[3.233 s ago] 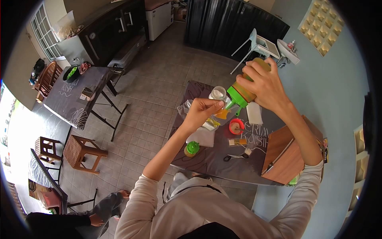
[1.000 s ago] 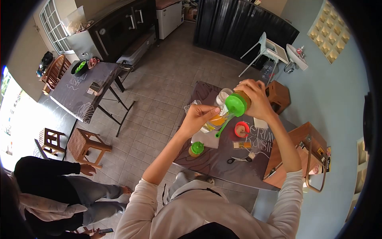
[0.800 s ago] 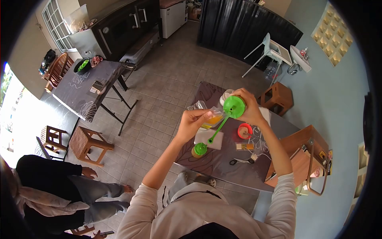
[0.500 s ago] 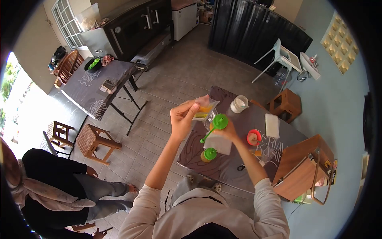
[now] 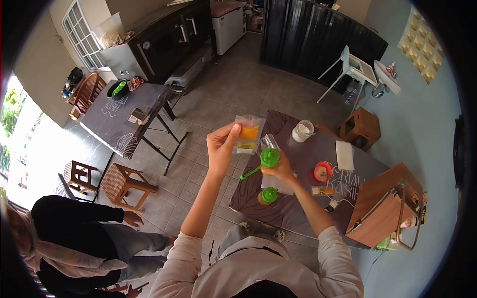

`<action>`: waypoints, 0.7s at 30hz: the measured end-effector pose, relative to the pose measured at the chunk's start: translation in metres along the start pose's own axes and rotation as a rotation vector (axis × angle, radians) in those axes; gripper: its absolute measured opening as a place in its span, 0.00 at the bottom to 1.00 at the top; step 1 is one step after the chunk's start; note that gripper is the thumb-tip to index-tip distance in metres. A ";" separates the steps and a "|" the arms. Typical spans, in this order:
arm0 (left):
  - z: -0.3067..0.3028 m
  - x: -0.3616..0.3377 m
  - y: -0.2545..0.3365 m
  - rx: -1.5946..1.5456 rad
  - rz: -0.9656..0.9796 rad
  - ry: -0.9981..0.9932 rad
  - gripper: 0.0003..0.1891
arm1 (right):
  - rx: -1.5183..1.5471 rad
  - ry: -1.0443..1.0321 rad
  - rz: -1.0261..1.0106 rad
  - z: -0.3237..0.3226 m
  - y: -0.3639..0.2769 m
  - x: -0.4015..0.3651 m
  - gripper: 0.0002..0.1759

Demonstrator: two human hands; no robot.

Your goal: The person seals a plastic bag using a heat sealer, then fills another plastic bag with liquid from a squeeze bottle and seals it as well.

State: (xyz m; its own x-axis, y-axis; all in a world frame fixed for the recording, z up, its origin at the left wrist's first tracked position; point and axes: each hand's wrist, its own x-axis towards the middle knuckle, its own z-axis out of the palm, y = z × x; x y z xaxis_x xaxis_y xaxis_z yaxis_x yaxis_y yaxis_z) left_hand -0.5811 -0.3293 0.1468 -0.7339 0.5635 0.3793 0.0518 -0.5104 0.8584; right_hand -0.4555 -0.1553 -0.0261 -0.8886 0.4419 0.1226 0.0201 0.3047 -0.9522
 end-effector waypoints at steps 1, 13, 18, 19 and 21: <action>-0.002 -0.002 -0.003 0.012 0.006 -0.023 0.13 | -0.099 0.096 -0.135 -0.005 -0.019 0.001 0.25; 0.011 -0.036 -0.040 -0.052 -0.085 -0.107 0.11 | -0.836 0.161 -0.328 -0.079 -0.208 -0.018 0.30; 0.021 -0.044 -0.048 -0.058 -0.076 -0.107 0.12 | -1.076 0.173 -0.420 -0.081 -0.219 -0.022 0.28; 0.022 -0.046 -0.047 -0.061 -0.076 -0.107 0.12 | -1.078 0.171 -0.419 -0.081 -0.221 -0.022 0.28; 0.024 -0.048 -0.046 -0.076 -0.117 -0.123 0.12 | -1.140 0.143 -0.468 -0.083 -0.225 -0.023 0.27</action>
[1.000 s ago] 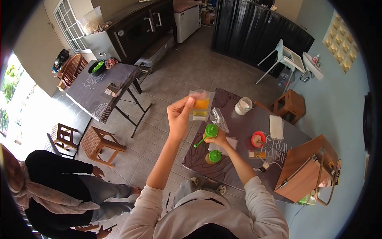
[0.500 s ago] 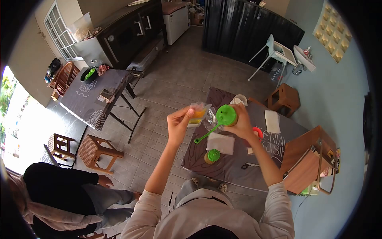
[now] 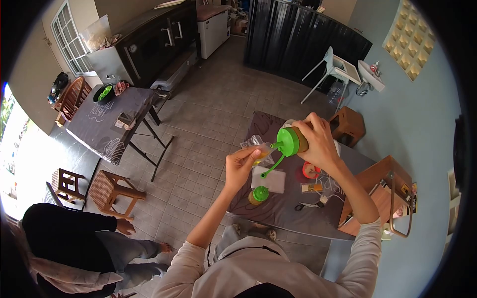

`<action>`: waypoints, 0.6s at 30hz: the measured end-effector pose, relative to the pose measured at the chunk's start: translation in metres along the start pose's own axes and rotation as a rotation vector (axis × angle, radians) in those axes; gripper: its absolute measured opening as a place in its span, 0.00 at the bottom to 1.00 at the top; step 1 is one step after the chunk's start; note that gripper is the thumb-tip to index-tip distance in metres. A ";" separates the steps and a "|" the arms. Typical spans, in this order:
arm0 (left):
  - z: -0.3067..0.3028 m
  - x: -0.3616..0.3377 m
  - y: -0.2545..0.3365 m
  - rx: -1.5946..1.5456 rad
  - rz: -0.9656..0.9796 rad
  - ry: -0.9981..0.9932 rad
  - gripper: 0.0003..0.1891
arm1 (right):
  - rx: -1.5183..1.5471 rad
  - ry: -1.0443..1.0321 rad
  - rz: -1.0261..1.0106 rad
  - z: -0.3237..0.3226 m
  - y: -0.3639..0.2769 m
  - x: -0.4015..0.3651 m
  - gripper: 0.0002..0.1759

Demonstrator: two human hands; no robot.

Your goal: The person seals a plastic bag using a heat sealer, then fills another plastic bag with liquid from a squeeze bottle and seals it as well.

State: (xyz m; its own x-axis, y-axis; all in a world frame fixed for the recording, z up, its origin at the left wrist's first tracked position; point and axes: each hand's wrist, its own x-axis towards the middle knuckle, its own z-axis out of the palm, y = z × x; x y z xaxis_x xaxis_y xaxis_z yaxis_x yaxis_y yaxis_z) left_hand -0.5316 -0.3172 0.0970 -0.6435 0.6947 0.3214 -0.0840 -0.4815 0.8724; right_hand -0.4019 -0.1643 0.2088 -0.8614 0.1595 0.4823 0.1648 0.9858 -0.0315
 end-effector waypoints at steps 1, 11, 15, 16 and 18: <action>0.001 -0.001 0.000 -0.002 0.000 0.000 0.12 | -0.002 -0.001 0.000 -0.002 0.000 0.001 0.27; 0.010 -0.009 0.002 -0.039 -0.013 -0.024 0.12 | -0.179 -0.065 -0.082 -0.023 -0.001 0.006 0.26; 0.014 -0.010 0.002 -0.090 -0.040 -0.034 0.12 | -0.254 -0.089 -0.136 -0.032 -0.003 0.008 0.26; 0.015 -0.010 0.002 -0.092 -0.041 -0.036 0.12 | -0.256 -0.091 -0.134 -0.034 -0.005 0.009 0.26; 0.017 -0.010 0.001 -0.071 -0.022 -0.032 0.13 | -0.290 -0.071 -0.177 -0.038 -0.008 0.010 0.25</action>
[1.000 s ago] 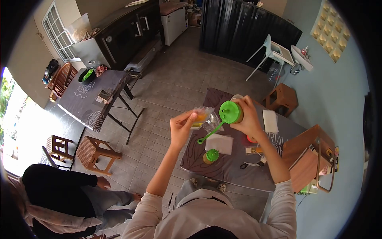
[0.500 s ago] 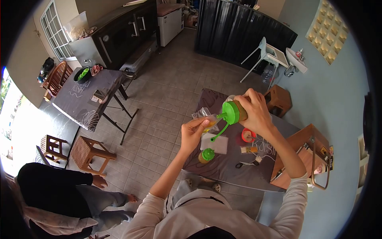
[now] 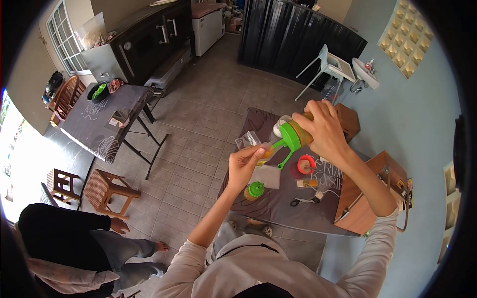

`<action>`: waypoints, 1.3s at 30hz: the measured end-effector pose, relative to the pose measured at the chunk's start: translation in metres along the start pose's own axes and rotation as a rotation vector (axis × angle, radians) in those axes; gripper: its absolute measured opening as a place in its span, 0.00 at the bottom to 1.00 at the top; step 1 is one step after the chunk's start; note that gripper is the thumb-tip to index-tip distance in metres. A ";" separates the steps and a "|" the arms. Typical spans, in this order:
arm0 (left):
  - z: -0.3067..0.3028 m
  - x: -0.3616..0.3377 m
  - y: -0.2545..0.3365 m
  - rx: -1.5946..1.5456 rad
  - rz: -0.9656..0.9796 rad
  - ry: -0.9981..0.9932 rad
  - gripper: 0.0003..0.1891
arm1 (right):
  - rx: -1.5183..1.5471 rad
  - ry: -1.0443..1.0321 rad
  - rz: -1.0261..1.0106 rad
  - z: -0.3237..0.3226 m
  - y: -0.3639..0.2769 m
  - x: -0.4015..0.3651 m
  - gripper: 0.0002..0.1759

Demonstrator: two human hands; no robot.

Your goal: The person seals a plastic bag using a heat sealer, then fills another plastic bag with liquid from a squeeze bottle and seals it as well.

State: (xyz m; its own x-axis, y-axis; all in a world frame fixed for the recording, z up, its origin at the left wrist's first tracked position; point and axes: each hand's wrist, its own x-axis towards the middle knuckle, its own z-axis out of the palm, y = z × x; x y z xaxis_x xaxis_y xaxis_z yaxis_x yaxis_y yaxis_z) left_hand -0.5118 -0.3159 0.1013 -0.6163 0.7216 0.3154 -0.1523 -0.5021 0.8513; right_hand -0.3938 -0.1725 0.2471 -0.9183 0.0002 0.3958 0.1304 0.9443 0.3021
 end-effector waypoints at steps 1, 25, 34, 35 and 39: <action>0.001 0.000 0.000 -0.003 -0.001 -0.003 0.13 | -0.003 -0.001 0.002 -0.002 0.000 0.000 0.25; -0.006 0.011 0.014 -0.061 -0.042 0.033 0.13 | 0.519 -0.022 0.230 0.030 0.003 0.000 0.29; -0.054 0.020 0.023 0.131 0.055 0.182 0.13 | 1.243 0.042 0.586 0.205 -0.036 -0.038 0.34; -0.059 0.021 0.025 0.141 0.056 0.183 0.13 | 1.253 0.047 0.582 0.229 -0.046 -0.041 0.34; -0.068 0.024 0.031 0.185 0.057 0.191 0.14 | 1.362 -0.101 0.586 0.304 -0.087 -0.055 0.34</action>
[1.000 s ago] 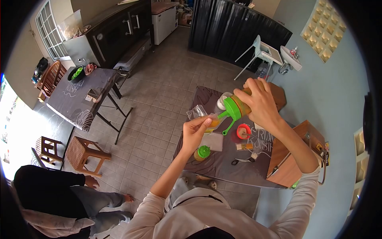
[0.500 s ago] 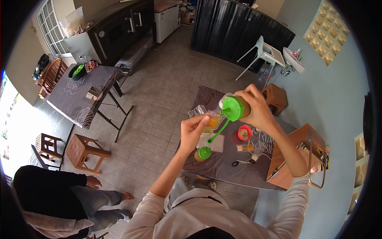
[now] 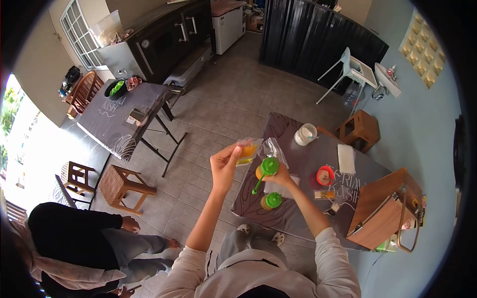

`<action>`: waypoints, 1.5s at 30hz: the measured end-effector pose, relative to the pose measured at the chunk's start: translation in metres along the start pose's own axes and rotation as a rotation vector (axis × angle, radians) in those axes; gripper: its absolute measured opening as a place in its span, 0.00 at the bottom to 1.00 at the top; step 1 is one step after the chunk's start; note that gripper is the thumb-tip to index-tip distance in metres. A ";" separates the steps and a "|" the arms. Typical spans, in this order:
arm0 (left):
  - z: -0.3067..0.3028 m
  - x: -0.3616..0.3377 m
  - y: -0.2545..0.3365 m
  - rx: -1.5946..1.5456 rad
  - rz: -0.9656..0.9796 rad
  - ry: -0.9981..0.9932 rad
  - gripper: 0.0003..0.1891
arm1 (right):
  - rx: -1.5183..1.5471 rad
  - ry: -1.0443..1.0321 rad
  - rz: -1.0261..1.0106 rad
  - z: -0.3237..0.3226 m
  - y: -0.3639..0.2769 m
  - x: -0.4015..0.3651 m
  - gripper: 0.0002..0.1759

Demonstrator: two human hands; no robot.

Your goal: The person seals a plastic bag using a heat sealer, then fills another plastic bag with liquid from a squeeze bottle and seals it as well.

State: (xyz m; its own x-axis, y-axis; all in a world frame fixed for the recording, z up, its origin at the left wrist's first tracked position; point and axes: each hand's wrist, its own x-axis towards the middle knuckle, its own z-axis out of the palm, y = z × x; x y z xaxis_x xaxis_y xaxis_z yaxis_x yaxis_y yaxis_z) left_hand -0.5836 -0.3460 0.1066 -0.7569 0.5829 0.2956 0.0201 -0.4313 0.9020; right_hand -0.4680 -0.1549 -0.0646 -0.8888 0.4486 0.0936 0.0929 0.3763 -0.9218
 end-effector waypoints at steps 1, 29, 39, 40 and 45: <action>-0.002 0.001 0.000 0.011 0.009 -0.005 0.15 | 0.009 -0.007 -0.019 0.010 0.010 0.000 0.34; 0.214 -0.083 -0.009 -0.253 -0.092 -0.588 0.12 | -0.291 0.820 -0.314 -0.164 -0.212 -0.211 0.08; 0.336 -0.220 -0.043 -0.375 -0.204 -0.647 0.14 | -0.279 0.985 -0.216 -0.238 -0.184 -0.368 0.06; 0.343 -0.235 -0.052 -0.374 -0.213 -0.641 0.14 | -0.276 0.980 -0.207 -0.243 -0.178 -0.383 0.06; 0.362 -0.304 -0.084 -0.253 -0.295 -0.534 0.13 | -0.303 0.940 -0.141 -0.256 -0.143 -0.439 0.06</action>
State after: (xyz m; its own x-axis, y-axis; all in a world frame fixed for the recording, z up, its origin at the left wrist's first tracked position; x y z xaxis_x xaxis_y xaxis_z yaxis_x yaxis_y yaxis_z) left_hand -0.1184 -0.2379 0.0553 -0.2778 0.9348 0.2211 -0.3420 -0.3114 0.8866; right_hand 0.0244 -0.1982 0.1224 -0.1967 0.7939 0.5754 0.2411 0.6080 -0.7565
